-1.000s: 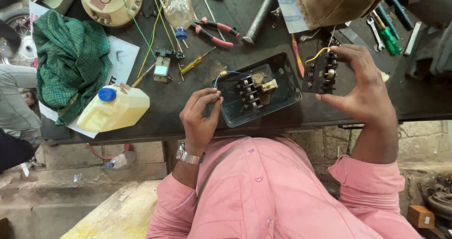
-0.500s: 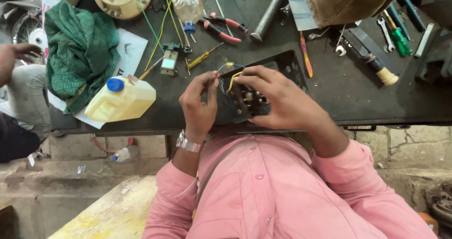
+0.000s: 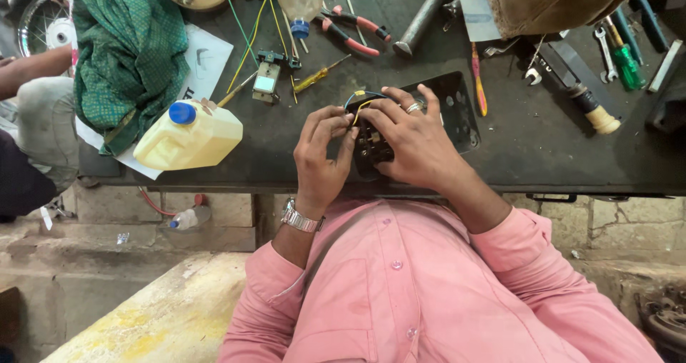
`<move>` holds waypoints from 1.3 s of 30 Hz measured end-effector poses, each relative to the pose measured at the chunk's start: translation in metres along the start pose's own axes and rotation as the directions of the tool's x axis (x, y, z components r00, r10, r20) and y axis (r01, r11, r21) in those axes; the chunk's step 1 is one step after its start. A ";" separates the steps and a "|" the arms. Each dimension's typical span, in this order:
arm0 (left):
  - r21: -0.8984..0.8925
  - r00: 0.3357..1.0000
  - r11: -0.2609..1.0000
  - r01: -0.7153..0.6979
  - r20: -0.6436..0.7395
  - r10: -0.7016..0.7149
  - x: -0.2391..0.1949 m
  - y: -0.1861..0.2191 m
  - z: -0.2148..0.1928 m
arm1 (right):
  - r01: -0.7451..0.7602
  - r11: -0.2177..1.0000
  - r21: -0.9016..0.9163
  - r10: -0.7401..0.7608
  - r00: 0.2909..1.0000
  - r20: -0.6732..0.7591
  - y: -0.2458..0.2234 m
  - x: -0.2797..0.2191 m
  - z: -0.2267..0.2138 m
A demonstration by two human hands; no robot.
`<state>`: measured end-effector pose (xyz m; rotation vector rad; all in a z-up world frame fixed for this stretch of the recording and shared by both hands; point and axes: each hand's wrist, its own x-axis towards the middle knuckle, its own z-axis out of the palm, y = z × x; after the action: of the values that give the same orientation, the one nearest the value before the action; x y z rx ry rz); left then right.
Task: The person works on an electrical component, likely a starter solenoid, using a screwdriver to tighten or adjust internal connections. They handle the component and wires, occasionally reaching for tools on the workbench.
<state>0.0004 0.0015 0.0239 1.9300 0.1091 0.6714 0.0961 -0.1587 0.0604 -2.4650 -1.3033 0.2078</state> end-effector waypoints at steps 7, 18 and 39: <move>0.184 0.972 0.982 -0.053 0.234 0.009 -0.011 -0.005 -0.012 | 0.023 0.991 0.131 -0.029 0.999 0.040 0.006 0.002 -0.013; 0.455 0.909 0.874 -0.172 0.416 -0.038 0.006 0.001 -0.006 | -0.277 0.787 0.552 0.489 0.825 -0.284 0.127 -0.089 -0.051; 0.424 0.922 0.903 -0.069 0.373 -0.105 -0.006 -0.005 0.008 | -0.754 0.653 0.073 0.625 0.481 -0.615 0.314 -0.173 -0.005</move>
<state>0.0002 -0.0049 0.0143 2.4528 0.0262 0.2454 0.2420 -0.4653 -0.0550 -2.7501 0.0116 -0.5284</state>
